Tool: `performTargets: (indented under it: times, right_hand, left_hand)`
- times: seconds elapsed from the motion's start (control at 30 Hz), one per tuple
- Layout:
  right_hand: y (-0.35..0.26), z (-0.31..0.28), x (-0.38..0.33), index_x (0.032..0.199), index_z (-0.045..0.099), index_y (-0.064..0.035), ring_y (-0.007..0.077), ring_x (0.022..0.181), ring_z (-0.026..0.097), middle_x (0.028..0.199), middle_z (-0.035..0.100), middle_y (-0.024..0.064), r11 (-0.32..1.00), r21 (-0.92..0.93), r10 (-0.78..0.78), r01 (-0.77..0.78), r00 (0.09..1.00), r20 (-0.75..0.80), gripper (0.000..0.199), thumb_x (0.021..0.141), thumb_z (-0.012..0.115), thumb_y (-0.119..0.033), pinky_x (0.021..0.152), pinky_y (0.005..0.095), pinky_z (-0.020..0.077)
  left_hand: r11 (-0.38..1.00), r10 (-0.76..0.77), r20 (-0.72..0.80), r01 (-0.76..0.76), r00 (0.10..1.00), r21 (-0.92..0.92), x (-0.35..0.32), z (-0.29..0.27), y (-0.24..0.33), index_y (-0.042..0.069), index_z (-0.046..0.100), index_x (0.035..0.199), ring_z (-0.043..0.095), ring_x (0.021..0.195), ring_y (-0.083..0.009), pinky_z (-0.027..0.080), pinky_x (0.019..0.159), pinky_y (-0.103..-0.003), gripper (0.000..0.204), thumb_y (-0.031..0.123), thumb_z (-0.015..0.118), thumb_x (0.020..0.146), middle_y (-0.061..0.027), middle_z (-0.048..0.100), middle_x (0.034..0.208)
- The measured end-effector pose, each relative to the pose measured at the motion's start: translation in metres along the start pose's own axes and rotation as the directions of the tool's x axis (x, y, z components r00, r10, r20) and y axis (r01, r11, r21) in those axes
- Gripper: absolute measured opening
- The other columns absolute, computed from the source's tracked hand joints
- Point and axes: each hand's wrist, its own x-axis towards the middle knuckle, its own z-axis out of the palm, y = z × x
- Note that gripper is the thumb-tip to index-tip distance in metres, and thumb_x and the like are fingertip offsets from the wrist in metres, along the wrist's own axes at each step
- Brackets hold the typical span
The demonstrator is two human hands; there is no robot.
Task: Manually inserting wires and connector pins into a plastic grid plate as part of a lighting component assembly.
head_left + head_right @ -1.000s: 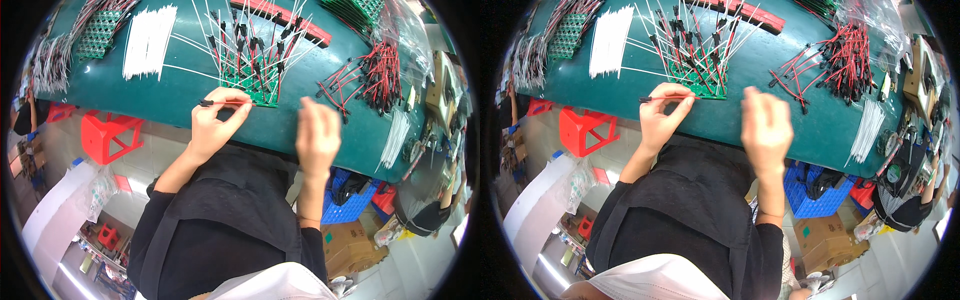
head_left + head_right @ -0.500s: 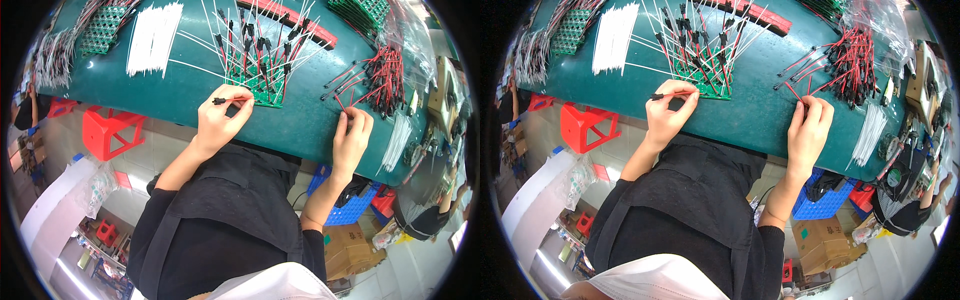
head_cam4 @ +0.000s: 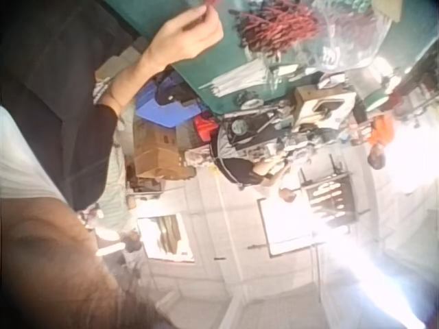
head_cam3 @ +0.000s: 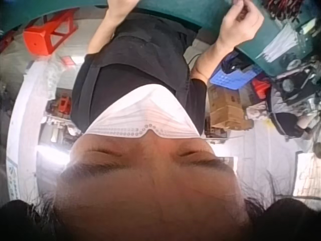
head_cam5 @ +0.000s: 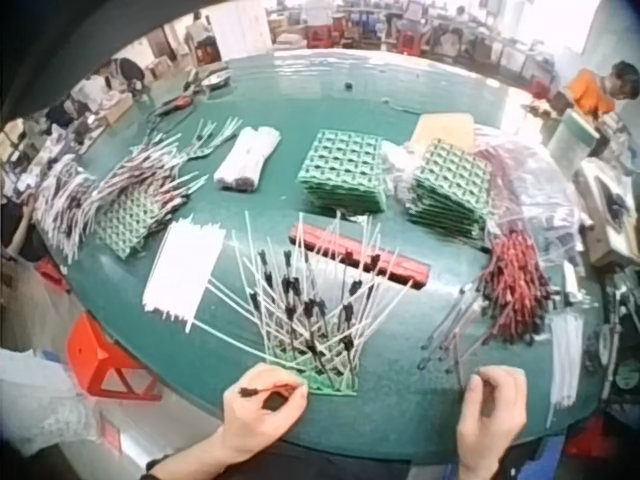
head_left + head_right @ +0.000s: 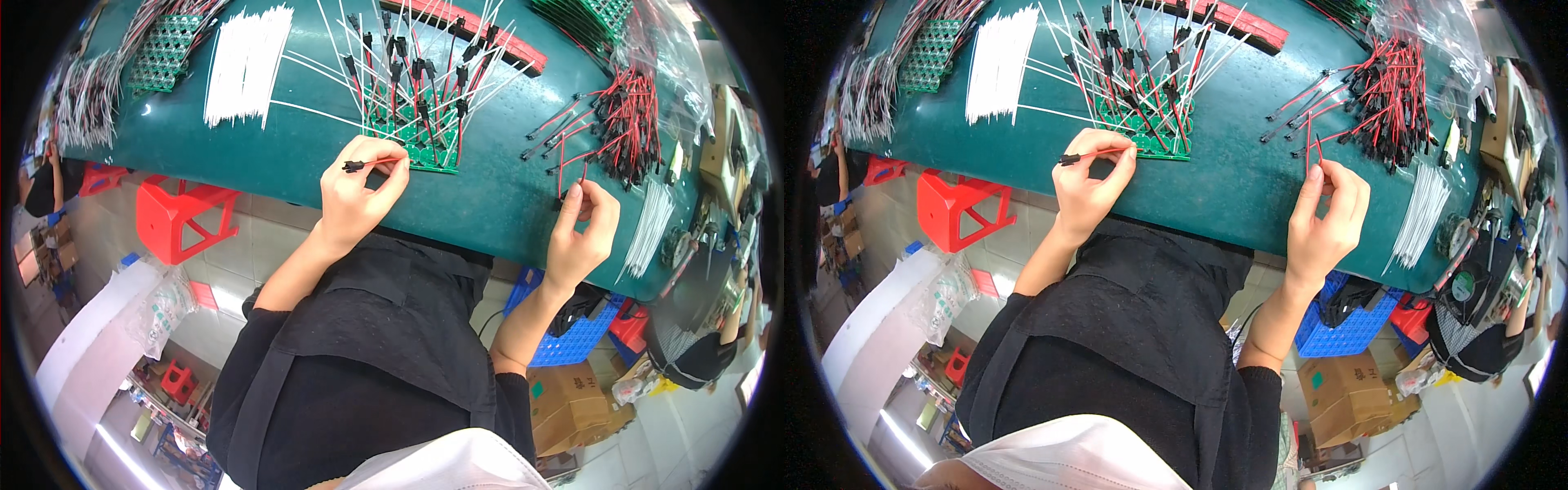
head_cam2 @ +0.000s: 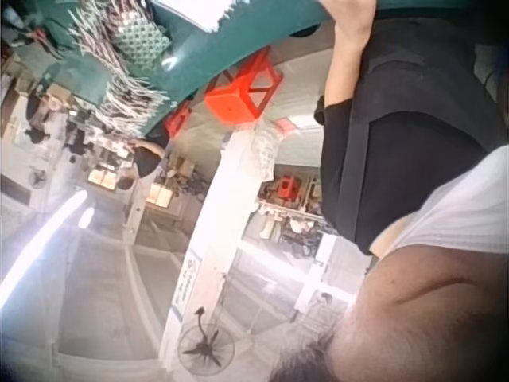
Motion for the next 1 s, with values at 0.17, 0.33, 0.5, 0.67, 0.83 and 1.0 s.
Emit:
performTargets:
  times: [0.17,0.33,0.5,0.67,0.83,1.0]
  right_hand:
    - [-0.001,0.001,-0.002,0.095,0.064,0.0015,0.0195,0.069,0.058,0.088,0.062,0.0106,0.999,0.022,-0.026,0.027,1.0,-0.01,0.009,0.088,0.069,0.0,0.06,0.0302,0.0491]
    - [-0.005,0.003,-0.003,0.095,0.064,0.0014,0.0189,0.069,0.058,0.089,0.062,0.0106,0.998,0.044,-0.035,0.035,0.999,-0.003,0.01,0.087,0.069,0.0,0.06,0.0298,0.049]
    - [-0.007,0.004,-0.005,0.096,0.064,0.0011,0.0184,0.069,0.059,0.089,0.062,0.0106,0.998,0.057,-0.036,0.035,0.999,0.003,0.01,0.087,0.069,0.0,0.059,0.0293,0.0491]
    - [-0.009,0.004,-0.007,0.095,0.064,0.001,0.0184,0.07,0.059,0.089,0.062,0.0106,0.997,0.069,-0.035,0.034,0.999,0.014,0.01,0.087,0.069,0.001,0.058,0.0293,0.0491]
    - [-0.021,-0.002,-0.01,0.091,0.063,0.001,0.0177,0.066,0.058,0.084,0.062,0.0101,0.991,0.135,-0.029,0.021,0.998,0.053,0.009,0.085,0.07,0.001,0.058,0.0278,0.0486]
    - [-0.043,-0.005,-0.024,0.08,0.063,0.0,0.0097,0.058,0.05,0.072,0.058,0.0052,0.87,0.451,0.05,-0.198,0.947,0.318,0.01,0.084,0.072,-0.001,0.051,0.0224,0.0406]
  left_hand:
    - [1.0,0.009,0.0,-0.009,1.0,-0.005,0.001,0.002,0.001,-0.003,0.067,0.091,0.067,0.071,-0.0147,0.054,0.063,-0.024,0.014,-0.006,0.074,0.079,-0.0111,0.068,0.087]
    - [1.0,0.019,0.008,-0.019,1.0,-0.006,0.001,0.001,-0.001,-0.004,0.068,0.093,0.068,0.072,-0.0141,0.055,0.064,-0.024,0.014,-0.006,0.074,0.08,-0.0109,0.069,0.089]
    - [0.998,-0.03,0.019,0.03,0.999,-0.046,0.0,0.001,-0.002,-0.005,0.069,0.094,0.068,0.073,-0.0144,0.055,0.065,-0.024,0.013,-0.005,0.073,0.082,-0.0111,0.069,0.091]
    - [1.0,0.025,0.014,-0.025,1.0,0.017,0.0,0.003,0.0,-0.004,0.068,0.092,0.067,0.072,-0.0146,0.055,0.064,-0.025,0.013,-0.006,0.073,0.081,-0.0109,0.069,0.089]
    - [0.971,0.166,0.066,-0.175,0.984,0.165,0.002,0.004,-0.001,-0.003,0.067,0.089,0.067,0.071,-0.0147,0.055,0.063,-0.025,0.011,-0.007,0.072,0.08,-0.0106,0.069,0.086]
    - [0.991,0.029,0.06,-0.037,0.998,0.129,0.002,0.005,-0.001,-0.003,0.062,0.099,0.067,0.072,-0.0136,0.054,0.064,-0.024,0.022,-0.006,0.074,0.08,-0.0106,0.068,0.085]
